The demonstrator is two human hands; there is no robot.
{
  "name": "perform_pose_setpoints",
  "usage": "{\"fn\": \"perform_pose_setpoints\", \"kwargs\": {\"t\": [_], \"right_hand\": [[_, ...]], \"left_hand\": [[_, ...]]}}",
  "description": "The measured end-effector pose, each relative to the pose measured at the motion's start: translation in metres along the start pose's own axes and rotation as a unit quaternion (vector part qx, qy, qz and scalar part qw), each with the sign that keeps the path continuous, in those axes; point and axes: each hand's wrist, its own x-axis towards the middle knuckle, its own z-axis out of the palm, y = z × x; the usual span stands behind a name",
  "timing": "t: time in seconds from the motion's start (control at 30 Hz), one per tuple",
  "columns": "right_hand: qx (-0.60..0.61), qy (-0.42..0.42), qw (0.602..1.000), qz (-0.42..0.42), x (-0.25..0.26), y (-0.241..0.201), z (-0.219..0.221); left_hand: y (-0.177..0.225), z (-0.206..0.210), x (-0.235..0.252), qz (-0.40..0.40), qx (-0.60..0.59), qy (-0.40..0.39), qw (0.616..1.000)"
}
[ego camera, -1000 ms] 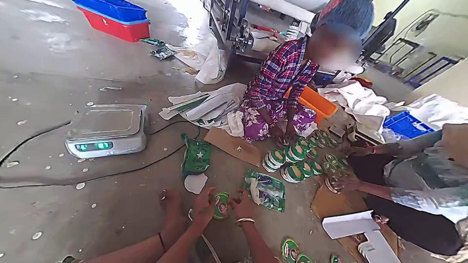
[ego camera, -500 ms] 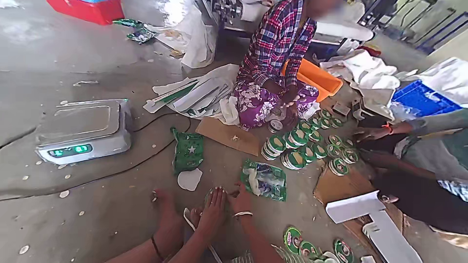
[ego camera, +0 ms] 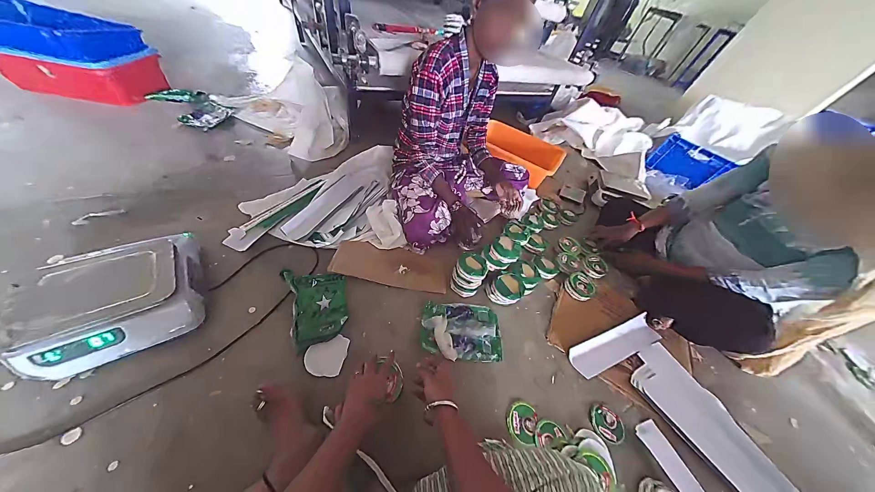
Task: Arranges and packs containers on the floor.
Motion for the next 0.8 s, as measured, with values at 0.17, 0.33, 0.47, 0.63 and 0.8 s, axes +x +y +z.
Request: {"fn": "perform_pose_setpoints", "kwargs": {"t": [0.17, 0.33, 0.47, 0.63, 0.8], "right_hand": [[0.146, -0.064, 0.985, -0.061, -0.019, -0.002, -0.005], [0.558, -0.16, 0.804, -0.129, -0.014, 0.002, -0.016], [0.519, -0.02, 0.834, -0.187, 0.0, -0.049, -0.088], [-0.064, 0.399, 0.896, -0.184, 0.025, -0.099, -0.185], [-0.376, 0.435, 0.818, 0.031, 0.094, -0.015, -0.184]], "left_hand": [[0.035, -0.032, -0.02, 0.072, -0.079, 0.049, 0.993], [0.074, -0.045, -0.028, 0.154, -0.13, 0.105, 0.974], [0.033, -0.027, -0.016, 0.146, -0.17, 0.246, 0.943], [-0.028, 0.013, -0.028, 0.105, -0.07, 0.175, 0.976], [-0.045, 0.05, -0.021, 0.118, 0.063, 0.198, 0.971]]}}
